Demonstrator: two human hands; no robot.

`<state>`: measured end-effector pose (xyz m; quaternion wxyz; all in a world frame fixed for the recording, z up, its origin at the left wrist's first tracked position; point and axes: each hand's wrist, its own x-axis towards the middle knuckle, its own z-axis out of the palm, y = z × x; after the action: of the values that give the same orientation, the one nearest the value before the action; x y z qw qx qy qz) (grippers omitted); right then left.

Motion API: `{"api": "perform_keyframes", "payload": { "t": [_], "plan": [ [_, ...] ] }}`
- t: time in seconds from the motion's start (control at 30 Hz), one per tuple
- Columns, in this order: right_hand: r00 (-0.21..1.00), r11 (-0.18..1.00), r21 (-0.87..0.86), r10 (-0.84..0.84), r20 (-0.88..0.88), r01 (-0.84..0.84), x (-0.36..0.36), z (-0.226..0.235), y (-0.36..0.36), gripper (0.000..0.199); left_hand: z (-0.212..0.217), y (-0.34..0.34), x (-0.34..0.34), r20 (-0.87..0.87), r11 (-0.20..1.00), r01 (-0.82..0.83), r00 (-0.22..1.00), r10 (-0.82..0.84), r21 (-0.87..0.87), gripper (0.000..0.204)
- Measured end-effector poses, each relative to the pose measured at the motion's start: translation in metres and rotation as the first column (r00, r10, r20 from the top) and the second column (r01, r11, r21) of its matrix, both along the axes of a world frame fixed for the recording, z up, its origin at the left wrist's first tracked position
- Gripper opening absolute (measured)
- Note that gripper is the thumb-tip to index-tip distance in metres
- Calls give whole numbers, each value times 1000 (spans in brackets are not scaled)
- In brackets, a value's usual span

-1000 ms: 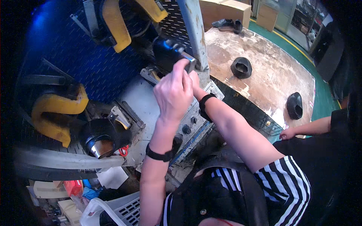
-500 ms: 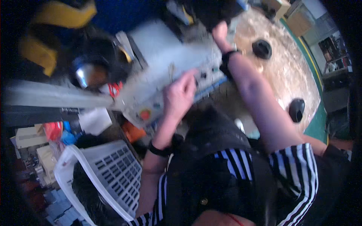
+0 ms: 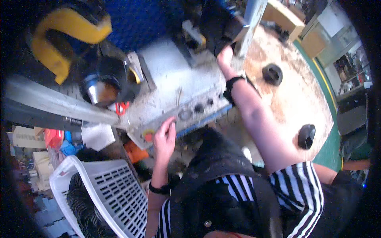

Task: Using a lasting machine to shape and heat-set shoe uppers on lasts in a factory setting.

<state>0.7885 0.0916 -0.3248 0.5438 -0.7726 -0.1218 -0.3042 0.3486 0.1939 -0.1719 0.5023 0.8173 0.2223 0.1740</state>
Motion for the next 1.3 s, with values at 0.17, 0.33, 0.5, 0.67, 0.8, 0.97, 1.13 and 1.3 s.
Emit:
{"api": "perform_keyframes", "payload": {
  "t": [0.17,0.33,0.5,0.67,0.8,0.97,1.13,1.3],
  "plan": [
    [962,994,-85,36,-269,-61,-52,94,48,54,17,8,-18,152,990,-92,986,75,108,23],
    [929,997,-63,23,-369,-50,-43,105,58,58,57,26,-38,197,949,-298,929,312,-99,22],
    [989,972,-233,-30,-142,-4,4,69,42,51,104,83,-33,492,834,-548,709,505,-65,25],
    [987,985,-135,95,-130,-112,-8,73,43,58,143,125,-16,397,693,-630,770,500,350,37],
    [946,981,-39,174,-274,-191,-36,83,54,60,154,136,-33,242,484,-575,772,587,660,29],
    [366,721,678,675,-641,-144,-100,82,23,41,145,82,-47,561,546,-665,738,375,510,31],
    [-338,124,850,881,-332,-512,-256,178,-39,70,146,5,-32,410,511,-319,909,-73,798,42],
    [-388,-247,927,913,126,-282,-304,195,-96,57,130,-45,1,211,488,25,881,-424,873,43]
  ]
}}
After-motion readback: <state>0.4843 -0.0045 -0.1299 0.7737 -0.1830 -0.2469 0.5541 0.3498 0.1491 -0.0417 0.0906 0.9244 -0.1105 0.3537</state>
